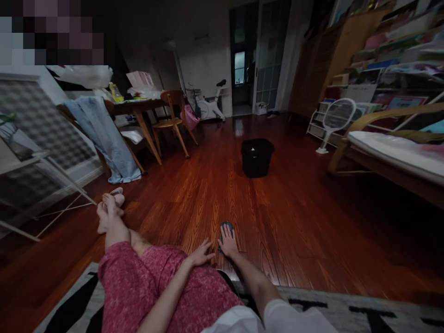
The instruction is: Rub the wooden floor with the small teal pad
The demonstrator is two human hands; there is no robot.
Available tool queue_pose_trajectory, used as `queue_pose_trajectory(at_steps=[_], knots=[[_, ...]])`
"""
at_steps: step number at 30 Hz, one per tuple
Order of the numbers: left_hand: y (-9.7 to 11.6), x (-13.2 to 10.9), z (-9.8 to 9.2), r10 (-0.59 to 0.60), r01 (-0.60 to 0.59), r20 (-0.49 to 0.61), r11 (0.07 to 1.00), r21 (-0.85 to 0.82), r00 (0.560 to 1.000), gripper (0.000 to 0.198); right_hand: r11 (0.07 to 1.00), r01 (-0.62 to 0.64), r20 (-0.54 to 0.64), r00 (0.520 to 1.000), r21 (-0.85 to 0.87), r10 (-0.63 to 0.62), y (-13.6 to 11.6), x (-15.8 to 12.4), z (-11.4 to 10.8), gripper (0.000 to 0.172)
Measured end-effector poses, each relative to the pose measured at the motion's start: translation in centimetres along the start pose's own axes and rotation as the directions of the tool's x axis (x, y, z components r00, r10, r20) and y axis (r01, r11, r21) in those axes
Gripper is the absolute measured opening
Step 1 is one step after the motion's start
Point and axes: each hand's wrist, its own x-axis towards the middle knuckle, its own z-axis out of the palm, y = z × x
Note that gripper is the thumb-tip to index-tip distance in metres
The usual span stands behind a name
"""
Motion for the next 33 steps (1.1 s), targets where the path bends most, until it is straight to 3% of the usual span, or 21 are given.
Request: queue_pose_trajectory(at_steps=[3, 7, 10, 12, 15, 20, 24, 27, 30, 33], knots=[[0.1, 0.0, 0.0, -0.003, 0.003, 0.001, 1.0, 0.002, 1.0, 0.094, 0.997, 0.075, -0.019, 0.997, -0.002, -0.075, 0.3, -1.3, 1.2, 0.068], [0.3, 0.1, 0.1, -0.016, 0.016, 0.005, 1.0, -0.014, 1.0, 0.09, 0.965, 0.261, -0.009, 0.965, -0.011, -0.261, 2.0, -6.8, 3.3, 0.069], [0.4, 0.1, 0.2, -0.024, 0.024, 0.005, 0.999, -0.026, 1.0, 0.091, 0.959, 0.283, -0.009, 0.959, -0.022, -0.283, 2.8, -10.2, 3.8, 0.07], [0.4, 0.0, 0.3, -0.021, 0.021, 0.009, 0.999, -0.038, 1.0, 0.093, 0.963, 0.269, -0.003, 0.963, -0.028, -0.269, 2.8, -10.7, 3.4, 0.069], [0.3, -0.1, 0.3, -0.007, 0.008, 0.014, 0.999, -0.045, 1.0, 0.094, 0.966, 0.256, 0.02, 0.967, -0.026, -0.255, 1.9, -8.2, 2.3, 0.067], [-0.3, 0.2, 0.3, 0.004, -0.004, -0.004, 0.999, -0.032, 1.0, 0.095, 0.993, 0.115, 0.053, 0.992, -0.013, -0.114, -0.9, -1.3, -0.2, 0.067], [-0.7, 0.5, 0.4, 0.011, -0.012, -0.013, 1.0, -0.023, 1.0, 0.093, 0.995, 0.096, 0.042, 0.994, -0.002, -0.096, -1.9, 0.2, -0.5, 0.067], [-0.6, 0.4, 0.4, 0.012, -0.012, -0.019, 1.0, -0.027, 1.0, 0.092, 0.986, 0.166, 0.039, 0.985, 0.008, -0.166, -0.8, -2.3, 0.9, 0.068], [-0.3, 0.3, 0.5, -0.007, 0.007, -0.015, 0.999, -0.044, 1.0, 0.092, 0.965, 0.263, 0.031, 0.964, 0.008, -0.263, 1.1, -6.8, 2.5, 0.069], [0.1, 0.1, 0.4, -0.033, 0.033, -0.007, 0.998, -0.054, 0.999, 0.095, 0.962, 0.272, 0.01, 0.962, -0.012, -0.272, 2.5, -10.5, 3.2, 0.067]])
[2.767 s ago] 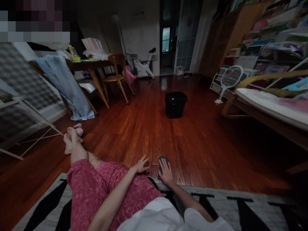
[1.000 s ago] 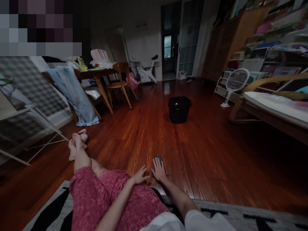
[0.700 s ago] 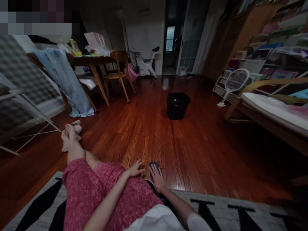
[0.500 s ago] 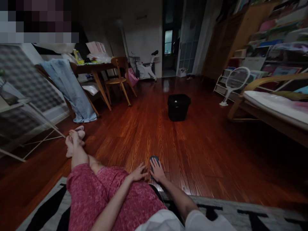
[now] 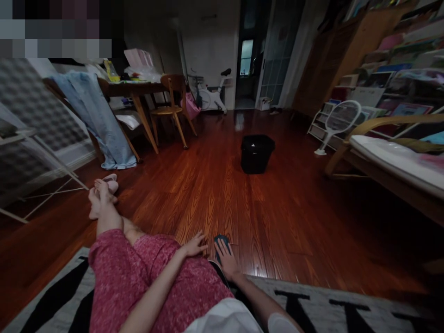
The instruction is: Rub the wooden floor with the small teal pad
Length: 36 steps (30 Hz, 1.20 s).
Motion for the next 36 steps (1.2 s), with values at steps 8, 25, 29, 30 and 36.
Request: queue_pose_trajectory(at_steps=[8, 25, 29, 30, 36], knots=[[0.0, -0.2, -0.1, 0.005, -0.006, 0.017, 1.0, 0.021, 1.0, 0.09, 0.995, -0.1, 0.011, 0.995, 0.018, 0.1, 0.2, 5.6, -2.6, 0.066], [0.0, -0.1, 0.0, -0.007, 0.006, 0.006, 1.0, 0.016, 1.0, 0.092, 0.999, -0.044, 0.026, 0.999, 0.032, 0.043, 0.2, -0.4, -0.7, 0.068], [-0.1, 0.0, 0.1, 0.006, -0.006, 0.016, 1.0, 0.018, 1.0, 0.089, 0.997, -0.075, 0.014, 0.997, 0.007, 0.075, 0.6, 1.7, -1.2, 0.066], [-0.1, 0.0, 0.1, 0.004, -0.005, 0.017, 1.0, 0.018, 1.0, 0.089, 0.995, -0.097, 0.011, 0.995, 0.002, 0.097, 0.8, 3.1, -1.5, 0.065], [-0.6, 0.4, 0.1, 0.0, 0.0, 0.007, 0.999, 0.037, 1.0, 0.089, 0.969, -0.247, 0.01, 0.969, 0.007, 0.247, 1.2, 12.0, -3.7, 0.067]])
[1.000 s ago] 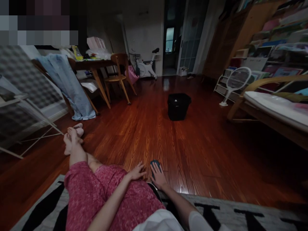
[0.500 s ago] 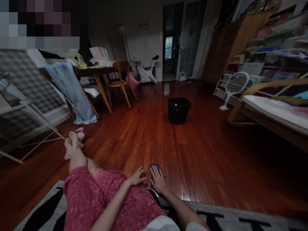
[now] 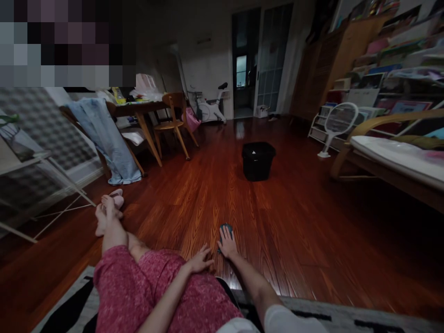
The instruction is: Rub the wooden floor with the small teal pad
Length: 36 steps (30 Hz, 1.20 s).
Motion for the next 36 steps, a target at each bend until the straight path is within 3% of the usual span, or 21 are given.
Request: queue_pose_trajectory(at_steps=[4, 10, 14, 17, 24, 27, 30, 36], knots=[[-0.1, 0.1, 0.0, 0.014, -0.014, -0.01, 1.0, -0.004, 1.0, 0.09, 1.0, -0.007, -0.003, 1.0, 0.007, 0.007, -0.6, -0.1, 0.5, 0.067], [0.3, 0.0, 0.2, 0.008, -0.008, -0.014, 1.0, -0.008, 1.0, 0.087, 0.983, 0.181, -0.016, 0.983, -0.007, -0.181, 1.4, -9.5, 3.2, 0.067], [0.3, -0.1, 0.3, 0.004, -0.004, -0.009, 1.0, -0.015, 1.0, 0.087, 0.982, 0.187, -0.036, 0.982, -0.026, -0.188, 2.3, -13.6, 3.4, 0.065], [0.3, -0.1, 0.3, 0.01, -0.01, 0.007, 1.0, -0.012, 1.0, 0.087, 0.985, 0.172, -0.023, 0.985, -0.03, -0.173, 2.2, -11.7, 2.6, 0.065], [0.2, -0.3, 0.0, 0.002, -0.002, -0.008, 1.0, -0.007, 1.0, 0.088, 1.0, -0.002, -0.006, 1.0, -0.022, 0.002, 0.9, -1.0, -0.5, 0.067], [0.3, -0.3, 0.0, 0.002, -0.003, -0.014, 1.0, -0.017, 1.0, 0.088, 1.0, 0.0, -0.015, 1.0, -0.017, 0.0, 0.8, -0.3, -0.4, 0.067], [0.4, -0.2, 0.1, 0.001, -0.001, -0.011, 1.0, -0.023, 1.0, 0.088, 0.998, 0.052, -0.007, 0.999, -0.021, -0.052, 1.6, -3.4, 0.8, 0.066], [0.1, 0.0, 0.5, -0.009, 0.009, 0.005, 1.0, -0.011, 1.0, 0.088, 0.988, 0.149, -0.013, 0.989, -0.035, -0.15, 4.4, -13.5, 2.6, 0.065]])
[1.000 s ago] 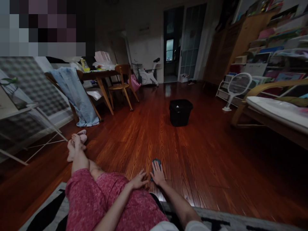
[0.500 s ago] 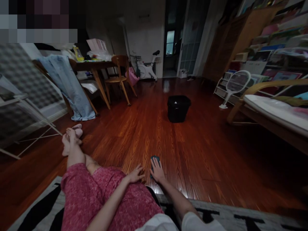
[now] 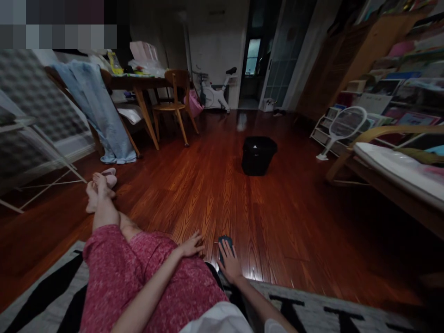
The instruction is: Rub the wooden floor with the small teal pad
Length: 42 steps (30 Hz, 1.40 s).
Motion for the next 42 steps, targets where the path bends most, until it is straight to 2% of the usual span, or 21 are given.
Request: queue_pose_trajectory(at_steps=[2, 4, 11, 14, 17, 21, 24, 27, 29, 35, 37, 39, 42], knots=[[-0.1, 0.0, 0.1, 0.009, -0.009, -0.002, 1.0, -0.007, 1.0, 0.089, 1.0, -0.004, -0.02, 1.0, -0.003, 0.004, 0.4, -1.3, -0.2, 0.064], [-0.2, -0.1, 0.1, 0.012, -0.012, 0.006, 1.0, -0.008, 1.0, 0.088, 1.0, -0.024, -0.035, 0.999, -0.005, 0.024, 0.9, -0.4, -0.5, 0.063], [0.0, -0.4, -0.3, 0.014, -0.014, 0.0, 1.0, -0.007, 1.0, 0.085, 0.978, -0.21, -0.081, 0.974, 0.002, 0.209, 1.9, 10.4, -2.8, 0.065], [0.1, -0.3, -0.4, 0.009, -0.009, -0.008, 1.0, -0.009, 1.0, 0.085, 0.965, -0.263, -0.073, 0.962, 0.011, 0.263, 1.7, 12.4, -3.1, 0.064], [0.1, -0.2, -0.4, 0.003, -0.003, -0.004, 1.0, -0.003, 1.0, 0.084, 0.975, -0.221, -0.088, 0.971, 0.021, 0.222, 1.7, 10.3, -1.9, 0.064], [-0.1, 0.0, -0.2, 0.004, -0.004, 0.001, 1.0, -0.002, 1.0, 0.084, 0.997, -0.08, -0.099, 0.992, 0.005, 0.08, 2.3, 2.9, 0.1, 0.064], [-0.3, 0.0, 0.0, 0.021, -0.021, -0.009, 1.0, -0.017, 1.0, 0.085, 0.999, -0.05, -0.085, 0.995, -0.013, 0.049, 2.7, -2.3, 0.2, 0.063], [-0.5, 0.0, 0.0, 0.023, -0.023, 0.0, 1.0, -0.019, 1.0, 0.088, 0.997, -0.073, -0.085, 0.994, -0.024, 0.071, 3.2, -3.4, -0.4, 0.062], [-0.5, 0.0, 0.0, 0.017, -0.017, 0.008, 1.0, -0.022, 1.0, 0.089, 0.995, -0.1, -0.092, 0.991, -0.027, 0.098, 3.6, -1.5, -0.8, 0.062], [-0.5, 0.0, -0.2, 0.005, -0.005, 0.008, 1.0, -0.005, 1.0, 0.086, 0.949, -0.315, -0.088, 0.946, -0.026, 0.311, 4.3, 9.4, -3.2, 0.064], [-0.5, 0.0, -0.2, 0.007, -0.007, 0.0, 1.0, -0.002, 1.0, 0.086, 0.929, -0.37, -0.066, 0.927, -0.021, 0.368, 4.1, 11.8, -3.6, 0.066], [-0.5, 0.1, -0.2, 0.011, -0.011, -0.009, 1.0, 0.0, 1.0, 0.088, 0.924, -0.383, -0.065, 0.922, -0.012, 0.382, 3.7, 12.4, -3.5, 0.067], [-0.5, 0.2, -0.1, 0.008, -0.008, -0.004, 1.0, -0.005, 1.0, 0.087, 0.952, -0.306, -0.086, 0.949, -0.007, 0.304, 3.5, 10.0, -2.0, 0.067]])
